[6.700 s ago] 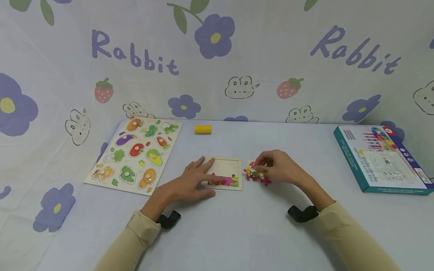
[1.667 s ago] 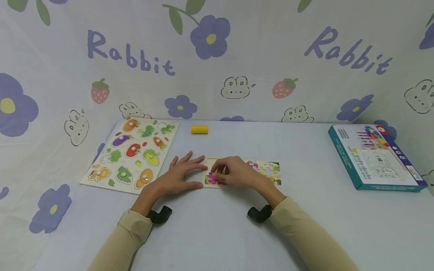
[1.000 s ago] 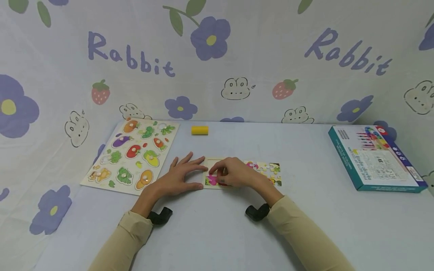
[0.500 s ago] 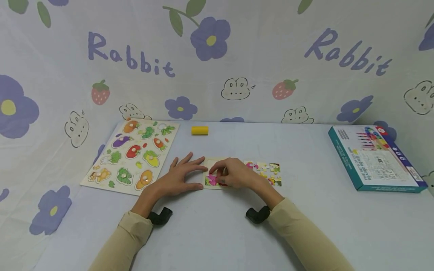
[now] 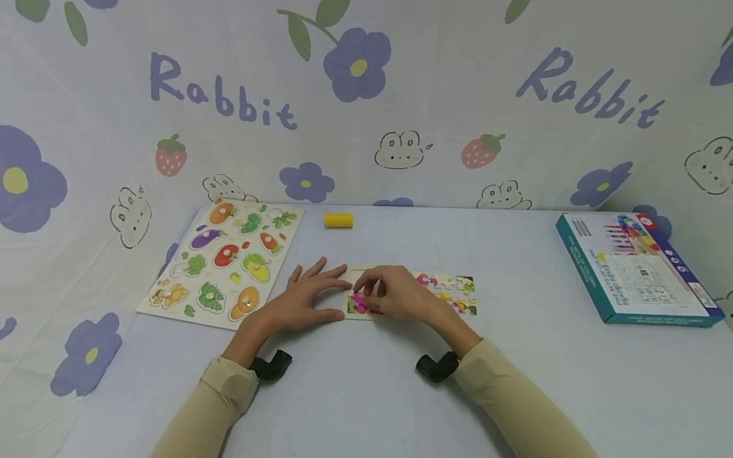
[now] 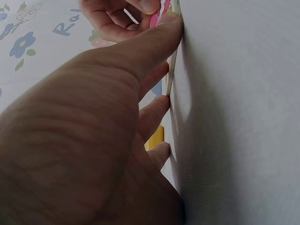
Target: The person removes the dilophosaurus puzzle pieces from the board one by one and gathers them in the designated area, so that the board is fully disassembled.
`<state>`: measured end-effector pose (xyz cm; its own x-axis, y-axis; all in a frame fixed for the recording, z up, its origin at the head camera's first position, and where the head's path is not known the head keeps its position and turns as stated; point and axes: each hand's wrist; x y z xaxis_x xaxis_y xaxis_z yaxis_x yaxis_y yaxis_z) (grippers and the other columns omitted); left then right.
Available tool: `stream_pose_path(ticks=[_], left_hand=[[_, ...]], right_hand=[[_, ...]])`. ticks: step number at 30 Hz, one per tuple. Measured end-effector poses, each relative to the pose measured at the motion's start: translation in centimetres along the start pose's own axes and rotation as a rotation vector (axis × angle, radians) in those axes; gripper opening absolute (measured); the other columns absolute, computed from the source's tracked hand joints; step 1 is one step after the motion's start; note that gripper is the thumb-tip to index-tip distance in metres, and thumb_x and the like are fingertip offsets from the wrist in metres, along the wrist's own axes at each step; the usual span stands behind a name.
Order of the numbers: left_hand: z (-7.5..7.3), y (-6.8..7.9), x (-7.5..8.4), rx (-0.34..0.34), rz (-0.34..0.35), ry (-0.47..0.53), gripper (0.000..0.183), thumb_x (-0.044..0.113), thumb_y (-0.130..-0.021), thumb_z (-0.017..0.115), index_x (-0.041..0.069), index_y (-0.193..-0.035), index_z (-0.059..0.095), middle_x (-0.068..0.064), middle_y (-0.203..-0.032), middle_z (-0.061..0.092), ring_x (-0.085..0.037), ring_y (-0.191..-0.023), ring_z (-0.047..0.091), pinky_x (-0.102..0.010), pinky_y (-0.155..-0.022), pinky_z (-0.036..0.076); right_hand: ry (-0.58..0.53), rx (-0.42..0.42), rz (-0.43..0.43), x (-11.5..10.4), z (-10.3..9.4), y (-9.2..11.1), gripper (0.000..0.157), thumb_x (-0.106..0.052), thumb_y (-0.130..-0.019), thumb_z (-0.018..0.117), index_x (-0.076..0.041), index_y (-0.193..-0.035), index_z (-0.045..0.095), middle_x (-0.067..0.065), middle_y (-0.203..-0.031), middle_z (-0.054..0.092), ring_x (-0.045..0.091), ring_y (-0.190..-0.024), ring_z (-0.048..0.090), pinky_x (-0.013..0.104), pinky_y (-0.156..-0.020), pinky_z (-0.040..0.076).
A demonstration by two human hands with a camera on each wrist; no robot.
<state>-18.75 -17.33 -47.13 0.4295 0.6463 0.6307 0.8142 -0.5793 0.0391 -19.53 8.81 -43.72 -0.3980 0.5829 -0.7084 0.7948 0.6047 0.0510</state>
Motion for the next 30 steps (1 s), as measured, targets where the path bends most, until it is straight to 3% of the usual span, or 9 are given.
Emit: stream_pose_path(ticks=[18,30], left_hand=[[-0.2,0.1,0.3,-0.001,0.006,0.0,0.057,0.037,-0.096,0.078,0.025,-0.149,0.061,-0.001,-0.176,0.033,-0.037,-0.169,0.004,-0.074,-0.129,-0.007],[-0.1,0.1,0.3,0.007,0.01,-0.002,0.056,0.038,-0.095,0.078,0.025,-0.148,0.062,-0.001,-0.175,0.033,-0.038,-0.169,0.005,-0.072,-0.13,-0.006]], right_hand=[[-0.015,0.05,0.028,-0.3,0.1,0.2,0.016,-0.013,-0.1,0.072,-0.015,-0.115,0.075,0.003,-0.102,0.078,0.013,-0.08,0.063,0.023,-0.073,0.053],[-0.029,0.107,0.081,0.3,-1.7,2.0,0.015,-0.013,-0.098,0.072,-0.016,-0.111,0.077,0.002,-0.099,0.077,0.015,-0.081,0.061,0.026,-0.072,0.049]])
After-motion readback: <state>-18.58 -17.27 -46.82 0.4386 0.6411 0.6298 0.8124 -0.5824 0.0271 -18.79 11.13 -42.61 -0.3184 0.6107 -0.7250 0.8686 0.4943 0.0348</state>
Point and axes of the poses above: each hand's wrist, its own y-axis away from the middle knuckle, its own z-axis out of the palm, x = y × z
